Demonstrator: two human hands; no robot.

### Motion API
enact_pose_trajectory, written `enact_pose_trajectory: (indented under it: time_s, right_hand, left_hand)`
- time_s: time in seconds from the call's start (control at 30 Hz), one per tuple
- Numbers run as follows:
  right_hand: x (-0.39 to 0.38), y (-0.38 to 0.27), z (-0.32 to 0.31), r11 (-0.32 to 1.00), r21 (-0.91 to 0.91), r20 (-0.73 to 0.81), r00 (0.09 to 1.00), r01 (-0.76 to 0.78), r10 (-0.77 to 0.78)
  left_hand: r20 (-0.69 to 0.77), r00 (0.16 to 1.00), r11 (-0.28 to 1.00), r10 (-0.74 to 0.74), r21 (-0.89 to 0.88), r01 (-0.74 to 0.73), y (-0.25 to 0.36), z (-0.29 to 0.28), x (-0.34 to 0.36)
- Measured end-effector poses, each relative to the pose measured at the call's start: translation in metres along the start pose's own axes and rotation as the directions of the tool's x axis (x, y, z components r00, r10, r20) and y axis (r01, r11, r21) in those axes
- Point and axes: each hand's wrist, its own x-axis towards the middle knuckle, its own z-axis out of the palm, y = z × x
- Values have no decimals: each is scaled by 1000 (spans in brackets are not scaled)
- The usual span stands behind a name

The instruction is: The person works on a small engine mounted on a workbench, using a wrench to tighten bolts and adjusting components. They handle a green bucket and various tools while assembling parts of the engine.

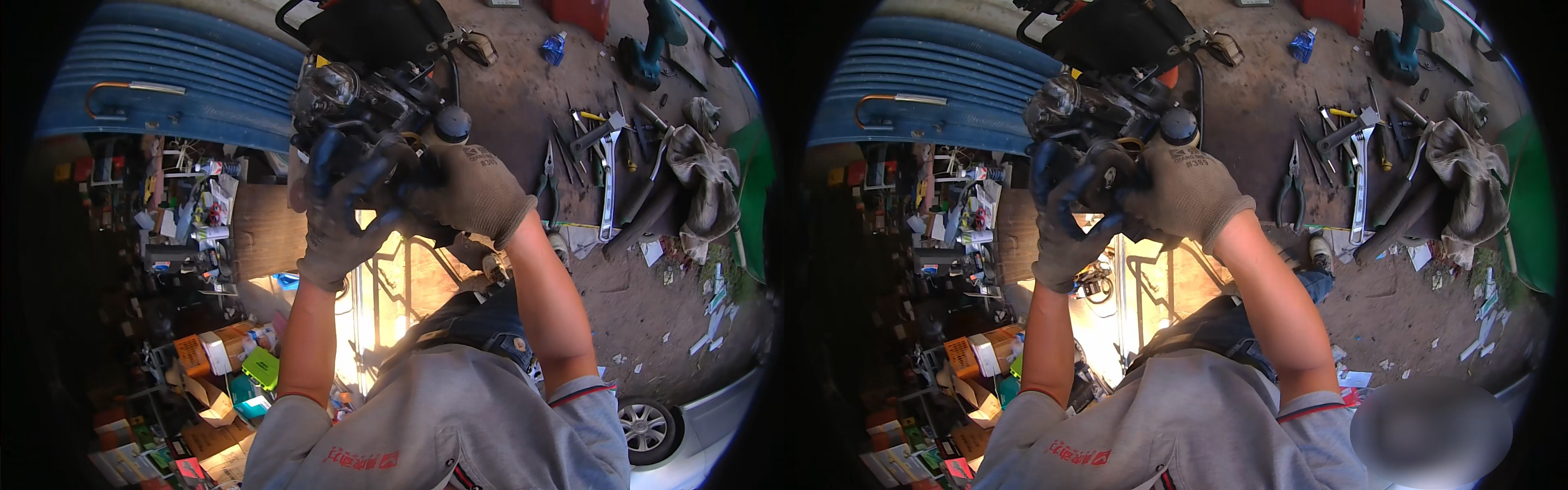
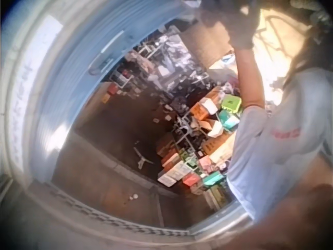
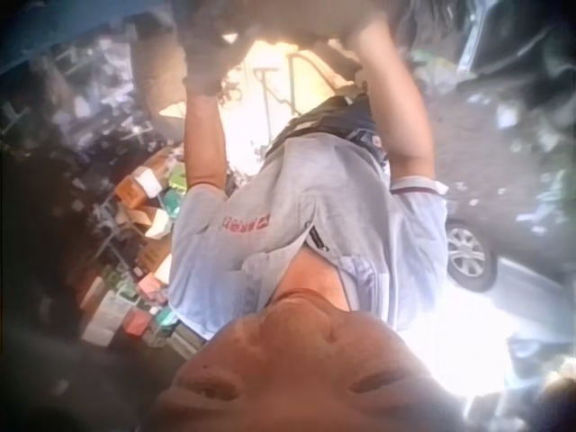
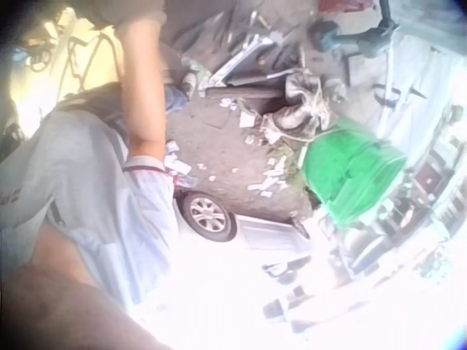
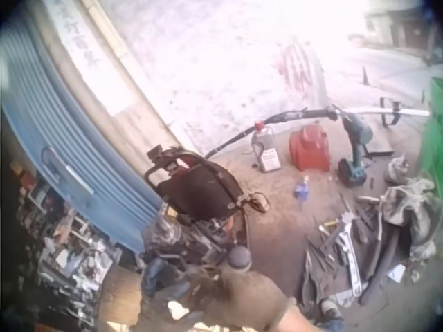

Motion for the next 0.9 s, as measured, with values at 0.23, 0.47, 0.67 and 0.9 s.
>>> enact_pose_trajectory:
  time_s: [0.23, 0.47, 0.67, 0.9]
  right_hand:
    - [0, 3, 4, 998, -63, -18, 1000, -21, 20]
    - [-6, 12, 16, 980, -114, -164, 970, 162, -180]
    - [-1, 17, 20, 961, -240, -183, 966, 134, -181]
    - [3, 17, 24, 951, -240, -177, 955, 194, -239]
  left_hand:
    - [-7, 999, 998, -42, -48, 41, -5, 4, -6]
    - [-43, 999, 1000, 3, -7, -3, -10, 9, -4]
    - [-64, 998, 1000, 4, 1, -4, -7, 14, -3]
    - [-60, 998, 999, 8, -37, -10, -7, 11, -3]
